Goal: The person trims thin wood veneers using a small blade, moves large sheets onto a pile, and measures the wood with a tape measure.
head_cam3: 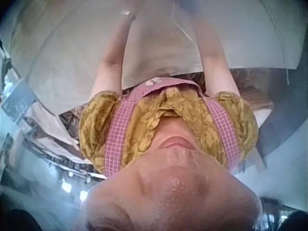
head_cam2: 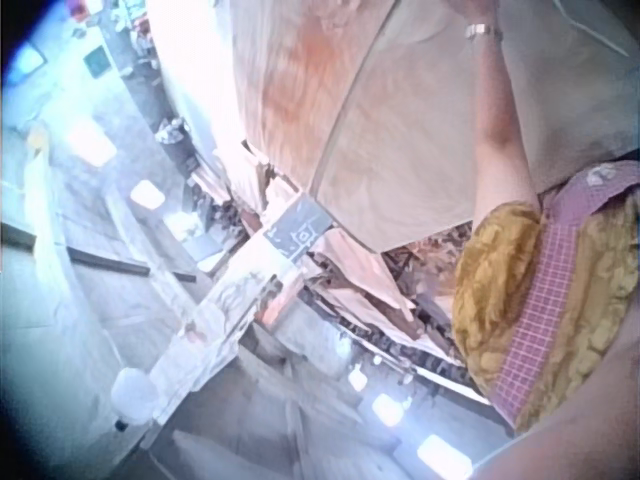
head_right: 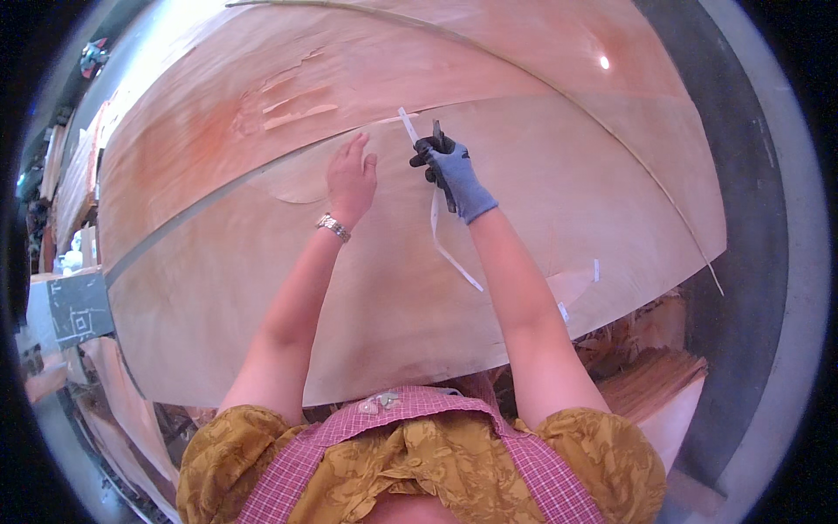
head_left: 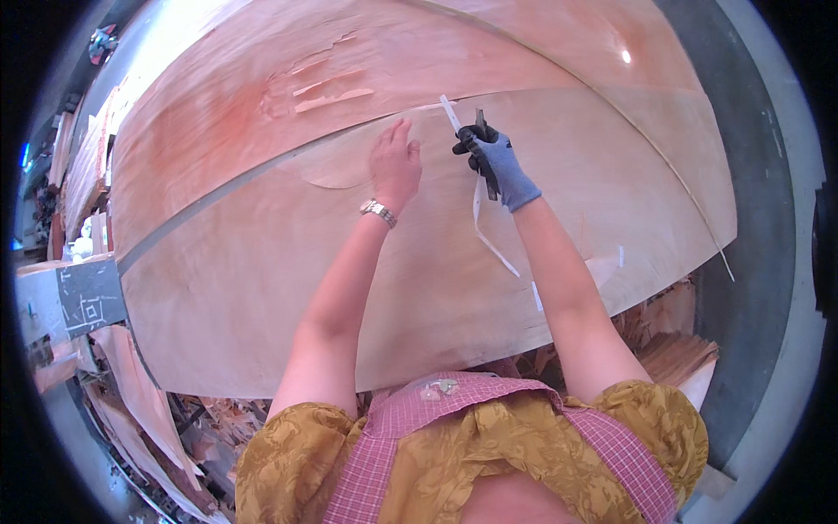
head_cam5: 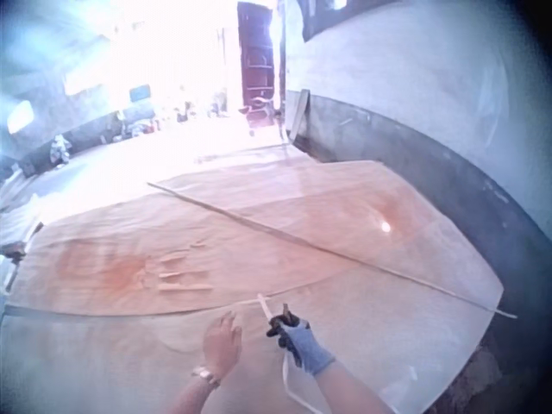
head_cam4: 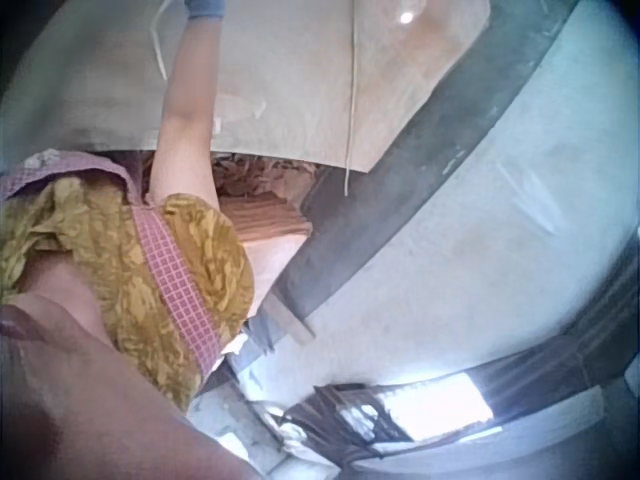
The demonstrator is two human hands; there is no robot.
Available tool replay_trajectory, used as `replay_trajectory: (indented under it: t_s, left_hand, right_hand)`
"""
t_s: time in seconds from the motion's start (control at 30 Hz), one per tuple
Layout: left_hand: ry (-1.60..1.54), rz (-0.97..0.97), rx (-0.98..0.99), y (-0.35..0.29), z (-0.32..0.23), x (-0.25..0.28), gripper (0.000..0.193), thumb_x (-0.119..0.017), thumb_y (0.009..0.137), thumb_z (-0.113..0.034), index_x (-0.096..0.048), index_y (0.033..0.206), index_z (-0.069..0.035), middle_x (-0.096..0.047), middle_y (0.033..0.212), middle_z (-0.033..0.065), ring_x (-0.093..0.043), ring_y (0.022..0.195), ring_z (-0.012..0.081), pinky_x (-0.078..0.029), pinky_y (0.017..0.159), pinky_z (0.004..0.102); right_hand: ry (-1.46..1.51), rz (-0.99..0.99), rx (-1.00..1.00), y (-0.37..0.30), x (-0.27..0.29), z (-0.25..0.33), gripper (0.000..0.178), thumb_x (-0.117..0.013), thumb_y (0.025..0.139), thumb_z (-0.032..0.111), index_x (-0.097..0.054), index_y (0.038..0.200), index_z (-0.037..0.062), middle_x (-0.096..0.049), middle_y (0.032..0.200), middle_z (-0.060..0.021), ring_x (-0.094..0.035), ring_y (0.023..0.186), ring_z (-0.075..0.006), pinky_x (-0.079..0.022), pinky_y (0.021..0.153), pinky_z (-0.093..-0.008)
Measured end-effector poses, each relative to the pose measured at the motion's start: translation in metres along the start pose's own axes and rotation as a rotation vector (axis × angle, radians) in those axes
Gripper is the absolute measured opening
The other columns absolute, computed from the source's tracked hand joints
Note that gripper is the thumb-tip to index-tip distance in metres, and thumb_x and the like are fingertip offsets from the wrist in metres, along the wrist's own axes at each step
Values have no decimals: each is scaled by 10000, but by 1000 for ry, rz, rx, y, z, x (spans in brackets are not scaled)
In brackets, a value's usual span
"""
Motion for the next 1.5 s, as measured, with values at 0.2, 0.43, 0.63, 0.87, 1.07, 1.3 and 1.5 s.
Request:
replay_trajectory:
  t_s: [0.2, 0.43, 0.63, 0.87, 1.07, 1.3, 1.5]
  left_hand:
    - [125, 64, -310, 22, 12, -25, 436, -614, 867, -147, -572, 1295, -80, -596, 1328, 62, -548, 1144, 261, -426, 955, 427]
    - [94, 165, -410, 26, 14, -39, 433, -599, 884, -196, -562, 1299, -78, -569, 1369, 55, -542, 1145, 261, -415, 968, 440]
    - [-138, 100, -269, 28, 36, 6, 381, -558, 894, -128, -570, 1267, -52, -604, 1273, 116, -555, 1109, 314, -414, 974, 455]
    - [84, -458, 200, -46, 179, 136, 385, -527, 842, 19, -601, 1214, -46, -606, 1260, 135, -557, 1129, 315, -406, 988, 451]
    - [260, -100, -53, -58, 188, 172, 471, -573, 795, 19, -621, 1247, -104, -606, 1327, 34, -555, 1154, 261, -411, 971, 393]
    - [335, 109, -262, -63, 216, 153, 454, -640, 819, -132, -626, 1271, -168, -578, 1381, -30, -542, 1202, 213, -399, 1002, 373]
    - [321, 183, -194, -56, 199, 159, 414, -591, 858, -121, -625, 1269, -151, -577, 1380, -10, -529, 1228, 209, -390, 1021, 375]
  right_hand:
    - [-87, -28, -124, 16, -14, -22, 230, -659, 933, 261, -676, 1022, 50, -708, 817, -72, -544, 595, -84, -425, 547, -225]
    - [-1430, -377, 580, 35, -3, -31, 212, -628, 947, 265, -665, 1014, 68, -688, 757, -60, -575, 565, -110, -452, 518, -269]
    - [-345, 8, -34, 1, -43, 4, 192, -591, 971, 210, -635, 1081, 59, -715, 843, -62, -507, 522, -75, -446, 495, -241]
    - [-170, 339, -161, 4, -208, -40, 210, -635, 958, 238, -634, 1078, 66, -715, 859, -50, -505, 564, -52, -417, 507, -216]
    - [-3, 227, -299, 17, -291, -83, 220, -653, 941, 285, -643, 985, 70, -717, 825, -61, -569, 537, -87, -403, 447, -242]
    - [-376, 202, -130, 3, -276, -84, 191, -641, 949, 241, -636, 891, 59, -683, 733, -47, -573, 522, -100, -404, 433, -242]
    - [-200, 36, -275, -33, -203, -52, 184, -613, 962, 222, -665, 980, 47, -686, 771, -48, -534, 531, -77, -412, 473, -224]
Point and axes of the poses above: each hand's wrist, its own y-axis towards the middle knuckle, its own x-axis out of the back of the hand, z = x × y, the point moved 1 cm from there along y, towards the middle knuckle
